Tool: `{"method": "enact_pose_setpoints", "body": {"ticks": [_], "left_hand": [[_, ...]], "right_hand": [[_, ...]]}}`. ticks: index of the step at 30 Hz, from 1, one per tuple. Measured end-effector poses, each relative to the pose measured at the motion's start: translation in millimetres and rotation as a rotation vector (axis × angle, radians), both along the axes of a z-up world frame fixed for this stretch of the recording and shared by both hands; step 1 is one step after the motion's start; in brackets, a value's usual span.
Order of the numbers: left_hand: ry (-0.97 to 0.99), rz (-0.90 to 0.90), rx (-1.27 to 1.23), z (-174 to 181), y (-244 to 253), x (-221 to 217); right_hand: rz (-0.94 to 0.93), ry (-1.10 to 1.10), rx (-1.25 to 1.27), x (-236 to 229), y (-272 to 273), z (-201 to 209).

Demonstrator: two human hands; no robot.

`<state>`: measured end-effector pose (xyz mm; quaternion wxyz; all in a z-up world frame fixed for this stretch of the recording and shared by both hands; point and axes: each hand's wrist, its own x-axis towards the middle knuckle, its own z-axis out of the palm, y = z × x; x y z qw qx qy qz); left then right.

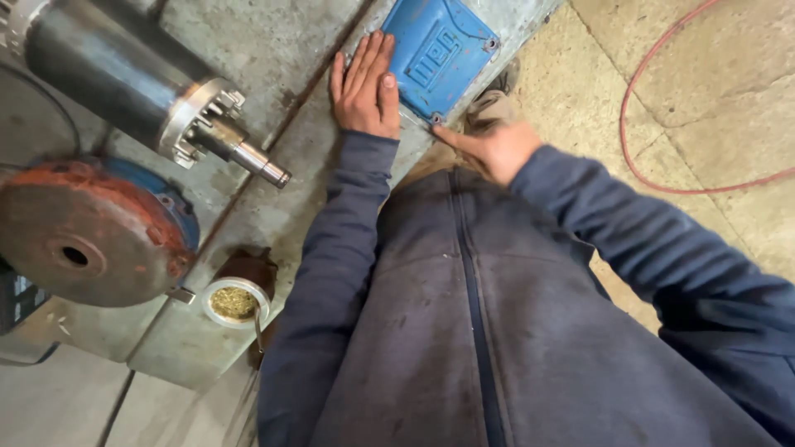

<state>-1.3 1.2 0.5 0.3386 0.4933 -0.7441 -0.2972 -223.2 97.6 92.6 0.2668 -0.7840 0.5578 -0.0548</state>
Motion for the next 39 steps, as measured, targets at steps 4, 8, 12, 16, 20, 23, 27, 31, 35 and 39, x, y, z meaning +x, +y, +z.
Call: {"method": "enact_pose_setpoints", "body": {"ticks": [4, 8, 12, 16, 20, 23, 27, 31, 35, 39], "left_hand": [[-0.001, 0.019, -0.009, 4, -4, 0], [0.004, 0.004, -0.022, 0, -2, -3], [-0.001, 0.01, -0.02, 0, -1, 0], [0.0, 0.011, -0.02, 0, -2, -1], [-0.005, 0.013, -0.024, -3, -4, -1], [0.026, 0.019, -0.028, -14, -2, 2], [0.206, 0.033, 0.015, -22, 0, 12], [0.351, 0.035, 0.039, -13, -3, 12], [0.348, -0.017, 0.038, -5, 0, 14], [0.286, -0.005, 0.057, -5, 0, 13]], "right_hand": [[-0.209, -0.109, 0.029, 11, 30, -15], [-0.362, -0.187, 0.074, 26, 26, -21], [-0.398, -0.273, 0.039, 40, 20, -30], [-0.448, -0.353, 0.01, 49, 16, -40], [-0.46, -0.394, -0.005, 65, 10, -47], [-0.367, -0.37, -0.056, 81, 5, -52], [-0.323, -0.39, -0.013, 67, 21, -31], [-0.545, -0.38, 0.049, 17, 53, -32], [-0.692, -0.302, 0.101, -26, 57, -17], [-0.653, -0.144, -0.312, -77, 37, -43]]}}
